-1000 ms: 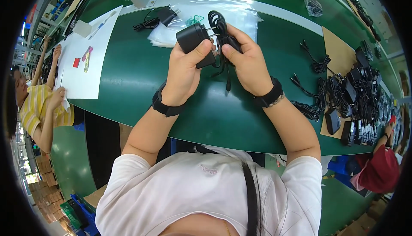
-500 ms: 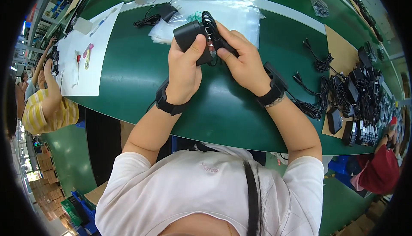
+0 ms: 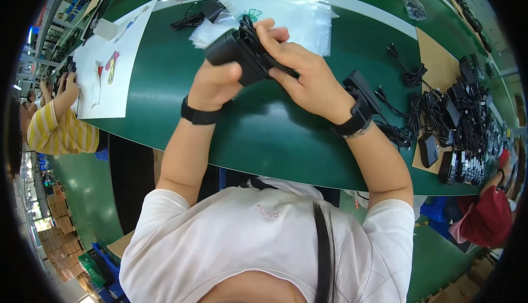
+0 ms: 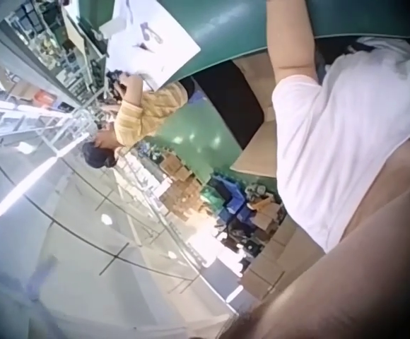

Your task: The person wraps power adapters by hand, winding the cord around each adapter and sliding them into plastic bags. This process is repeated for several more adapters before they are set aside on the table.

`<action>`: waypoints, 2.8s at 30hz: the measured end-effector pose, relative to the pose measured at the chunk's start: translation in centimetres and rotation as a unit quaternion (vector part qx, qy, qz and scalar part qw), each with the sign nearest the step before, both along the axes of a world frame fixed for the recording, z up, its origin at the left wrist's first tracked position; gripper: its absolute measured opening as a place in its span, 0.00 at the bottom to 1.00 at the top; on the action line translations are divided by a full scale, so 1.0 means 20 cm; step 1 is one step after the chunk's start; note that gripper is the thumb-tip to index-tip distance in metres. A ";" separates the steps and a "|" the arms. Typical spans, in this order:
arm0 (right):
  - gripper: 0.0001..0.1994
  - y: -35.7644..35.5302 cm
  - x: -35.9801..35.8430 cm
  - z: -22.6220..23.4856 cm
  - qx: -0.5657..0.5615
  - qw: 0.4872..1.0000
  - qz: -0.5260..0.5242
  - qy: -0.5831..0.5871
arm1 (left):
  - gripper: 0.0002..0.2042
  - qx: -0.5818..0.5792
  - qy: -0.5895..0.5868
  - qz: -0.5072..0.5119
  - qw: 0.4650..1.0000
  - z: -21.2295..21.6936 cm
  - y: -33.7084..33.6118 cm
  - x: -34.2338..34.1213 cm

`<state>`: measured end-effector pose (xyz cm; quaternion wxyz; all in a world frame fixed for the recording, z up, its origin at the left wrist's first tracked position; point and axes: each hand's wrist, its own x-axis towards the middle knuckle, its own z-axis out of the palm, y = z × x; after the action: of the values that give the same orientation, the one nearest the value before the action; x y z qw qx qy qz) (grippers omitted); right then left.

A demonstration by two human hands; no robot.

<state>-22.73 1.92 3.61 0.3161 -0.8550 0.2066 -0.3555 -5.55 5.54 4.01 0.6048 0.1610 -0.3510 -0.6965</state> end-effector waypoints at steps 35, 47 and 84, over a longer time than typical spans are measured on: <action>0.21 0.01 -0.02 -0.03 0.425 0.877 0.064 -0.215 | 0.17 -0.108 -0.209 0.186 0.954 -0.11 0.02 -0.10; 0.34 0.03 -0.01 -0.06 0.190 0.955 0.027 -0.225 | 0.36 -0.018 -0.035 0.057 0.998 -0.07 0.00 -0.15; 0.20 -0.21 -0.47 0.37 0.055 0.872 -0.144 -0.464 | 0.12 -0.094 -0.881 0.165 0.432 -0.07 -0.59 -0.22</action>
<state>-32.13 -2.22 11.02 0.3674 -0.5335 0.1758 -0.7413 -9.90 -6.33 2.62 0.0822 0.6844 -0.7239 -0.0262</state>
